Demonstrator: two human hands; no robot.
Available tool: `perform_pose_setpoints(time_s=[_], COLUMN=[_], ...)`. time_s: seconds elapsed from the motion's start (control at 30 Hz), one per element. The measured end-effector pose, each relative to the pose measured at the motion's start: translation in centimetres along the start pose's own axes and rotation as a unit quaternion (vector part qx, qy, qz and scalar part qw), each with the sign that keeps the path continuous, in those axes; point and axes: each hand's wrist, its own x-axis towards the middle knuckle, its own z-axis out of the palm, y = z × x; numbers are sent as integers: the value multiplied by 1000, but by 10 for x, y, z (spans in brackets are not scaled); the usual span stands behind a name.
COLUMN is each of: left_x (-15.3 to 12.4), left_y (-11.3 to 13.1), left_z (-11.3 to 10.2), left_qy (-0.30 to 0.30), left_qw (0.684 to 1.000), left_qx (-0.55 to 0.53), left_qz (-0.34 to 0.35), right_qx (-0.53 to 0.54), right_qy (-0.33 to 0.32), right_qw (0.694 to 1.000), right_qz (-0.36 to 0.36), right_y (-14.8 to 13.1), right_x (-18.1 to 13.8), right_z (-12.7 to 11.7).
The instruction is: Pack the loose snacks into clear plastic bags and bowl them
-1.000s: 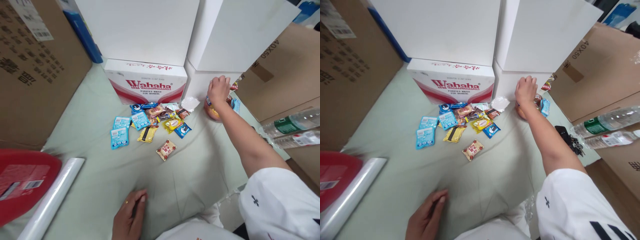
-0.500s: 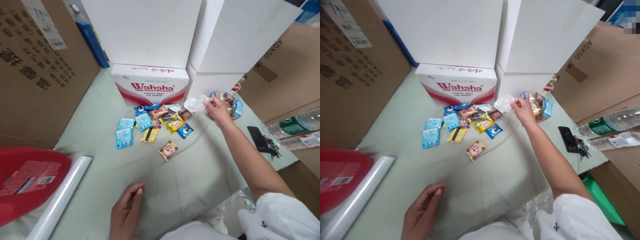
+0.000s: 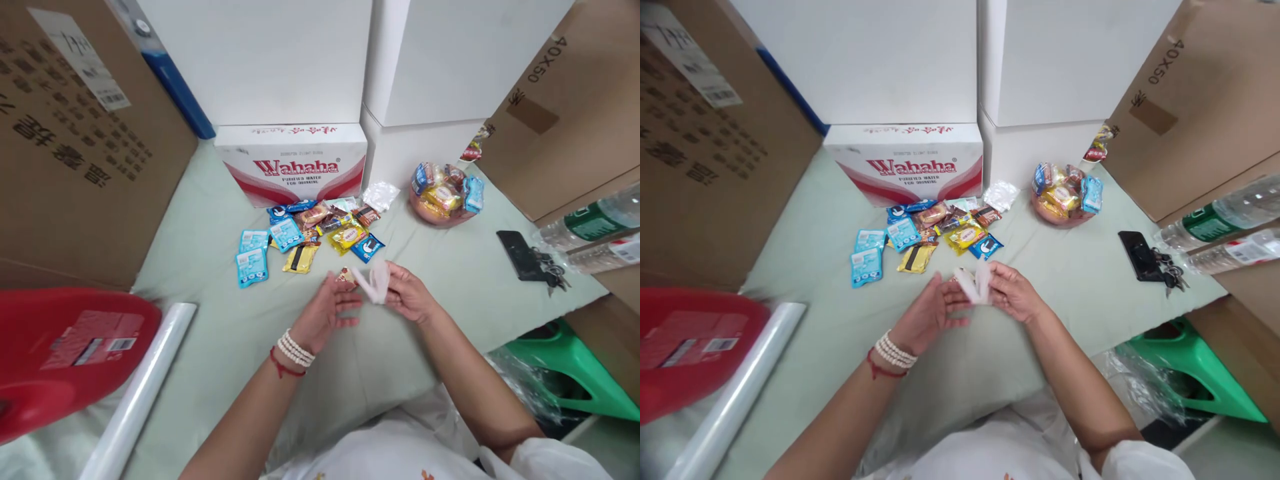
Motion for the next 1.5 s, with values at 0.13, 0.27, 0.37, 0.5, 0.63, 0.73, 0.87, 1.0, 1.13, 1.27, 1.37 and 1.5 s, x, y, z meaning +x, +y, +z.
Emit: perform_pose_setpoints(time_s=[0.13, 0.27, 0.37, 0.5, 0.63, 0.73, 0.87, 1.0, 1.13, 1.27, 1.37, 1.5], left_x=[-4, -12, -16, -16, -8, -8, -14, -21, -16, 28, 71, 84], left_y=[-11, -23, -26, -25, -35, -45, -51, -52, -31, 34, 84, 84], left_z=[6, -4, -4, 13, 21, 12, -1, -2, 12, 41, 58, 65], left_qy=[-18, 86, 87, 32, 55, 95, 128, 130, 110, 91, 69, 180], left_qw=[998, 981, 980, 990, 989, 983, 979, 980, 973, 917, 869, 823], left_qx=[36, -3, -40, -45, 24, 24, 43, 55, 99, 233, 279, 323], left_qz=[57, 172, 176, 130, 138, 158, 156, 140, 176, 312, 402, 432], right_qx=[-87, -74, -115, -302, -359, -247, -32, 65, 77, 55, 56, 48], right_qy=[46, 127, 105, 22, 48, 166, 242, 267, 319, 357, 368, 364], right_qw=[992, 981, 977, 930, 895, 928, 953, 947, 924, 896, 892, 899], right_qz=[-79, -129, -148, -207, -260, -222, -179, -168, -197, -260, -257, -241], right_y=[1, 4, 3, -1, 6, 17, 23, 14, -2, -15, -20, -13], right_x=[-2, -5, -10, -15, -18, -18, -20, -28, -41, -52, -56, -59], right_z=[-2, -14, -16, -3, 3, -1, -9, -20, -43, -62, -61, -48])
